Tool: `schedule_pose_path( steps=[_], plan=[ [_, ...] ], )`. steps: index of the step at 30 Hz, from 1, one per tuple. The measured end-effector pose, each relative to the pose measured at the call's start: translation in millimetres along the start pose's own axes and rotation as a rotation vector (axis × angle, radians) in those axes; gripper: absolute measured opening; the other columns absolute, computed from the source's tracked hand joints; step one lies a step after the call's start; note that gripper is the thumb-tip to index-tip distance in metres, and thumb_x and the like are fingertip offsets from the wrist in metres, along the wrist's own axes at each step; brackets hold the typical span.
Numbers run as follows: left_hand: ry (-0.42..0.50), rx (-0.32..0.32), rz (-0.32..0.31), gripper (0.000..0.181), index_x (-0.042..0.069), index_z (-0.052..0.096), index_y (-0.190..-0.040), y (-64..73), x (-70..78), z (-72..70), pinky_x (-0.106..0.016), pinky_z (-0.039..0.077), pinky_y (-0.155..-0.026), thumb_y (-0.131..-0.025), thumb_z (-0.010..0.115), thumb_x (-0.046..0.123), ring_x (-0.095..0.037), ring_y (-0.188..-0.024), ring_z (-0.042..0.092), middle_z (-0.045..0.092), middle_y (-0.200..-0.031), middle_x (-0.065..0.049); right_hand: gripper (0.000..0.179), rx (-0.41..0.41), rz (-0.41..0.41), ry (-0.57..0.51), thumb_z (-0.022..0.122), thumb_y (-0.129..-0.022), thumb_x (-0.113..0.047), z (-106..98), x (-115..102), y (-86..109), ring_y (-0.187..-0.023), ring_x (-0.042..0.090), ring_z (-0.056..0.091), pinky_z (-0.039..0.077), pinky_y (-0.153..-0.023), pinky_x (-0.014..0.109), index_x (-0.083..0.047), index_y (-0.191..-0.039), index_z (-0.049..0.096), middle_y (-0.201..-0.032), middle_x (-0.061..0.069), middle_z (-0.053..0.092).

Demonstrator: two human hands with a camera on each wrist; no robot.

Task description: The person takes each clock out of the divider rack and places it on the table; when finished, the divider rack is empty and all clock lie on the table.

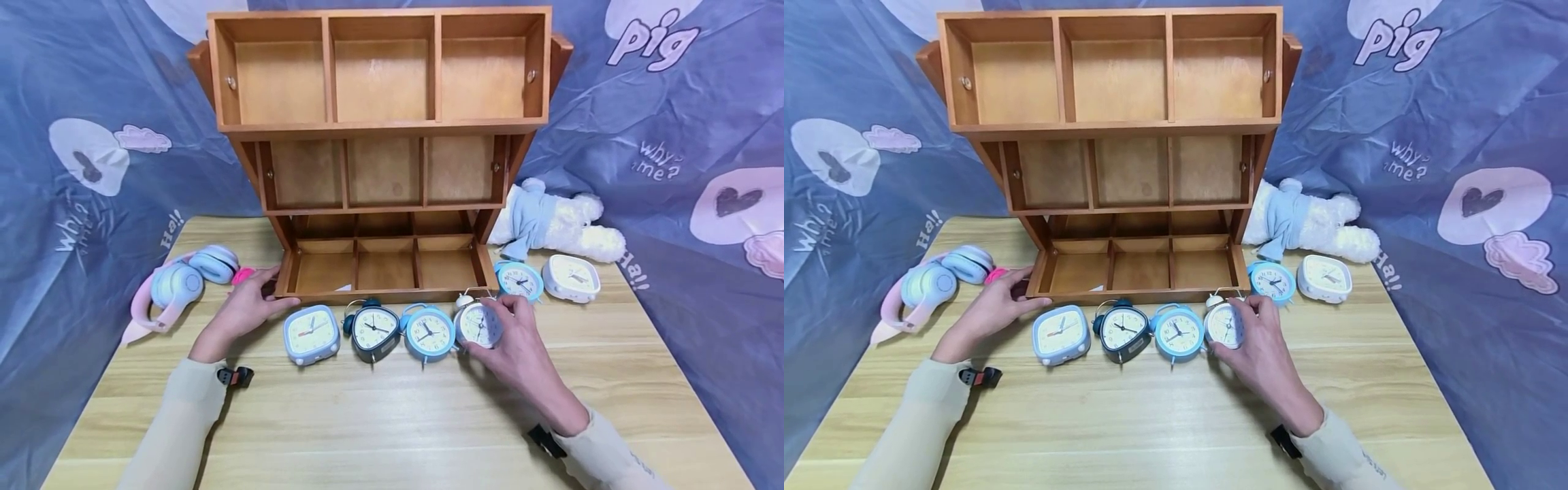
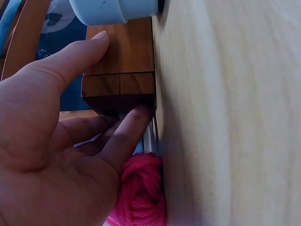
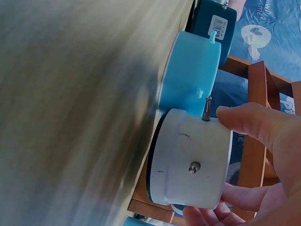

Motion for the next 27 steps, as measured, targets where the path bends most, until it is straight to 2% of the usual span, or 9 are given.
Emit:
schedule_pose_path(
  steps=[7,21,27],
  plan=[
    [-0.003,-0.009,-0.023,0.096,-0.008,0.036,-0.170,0.1,-2.4,0.5,-0.068,0.045,-0.127,-0.102,0.085,0.039,-0.054,-0.149,0.056,0.048,-0.168,-0.037,0.074,-0.014,0.000,0.021,0.101,-0.079,-0.017,2.6,2.2,0.8,-0.128,0.042,0.052,0.054,-0.100,0.057,0.003,-0.143,0.069,-0.136,0.025,0.052],
    [-0.007,-0.006,-0.015,0.096,-0.009,0.037,-0.170,-0.5,-1.7,-1.1,-0.069,0.043,-0.128,-0.102,0.084,0.040,-0.055,-0.151,0.054,0.049,-0.167,-0.036,0.075,-0.058,-0.002,0.012,0.101,-0.080,-0.019,5.5,5.6,-1.8,-0.123,0.041,0.057,0.056,-0.099,0.057,0.003,-0.144,0.070,-0.135,0.026,0.052],
    [-0.006,-0.006,-0.012,0.095,-0.009,0.038,-0.169,-0.5,-1.2,-1.3,-0.069,0.044,-0.127,-0.103,0.084,0.040,-0.055,-0.150,0.055,0.050,-0.167,-0.036,0.075,-0.081,0.028,-0.003,0.101,-0.081,-0.019,7.6,8.3,-1.1,-0.124,0.042,0.058,0.055,-0.102,0.057,0.003,-0.146,0.070,-0.136,0.026,0.052]
  ],
)
Point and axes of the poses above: each hand's wrist, its own y-axis away from the middle knuckle, its own z-axis out of the palm, x = y × z, the point moved 10 cm from there along -y, towards the middle knuckle
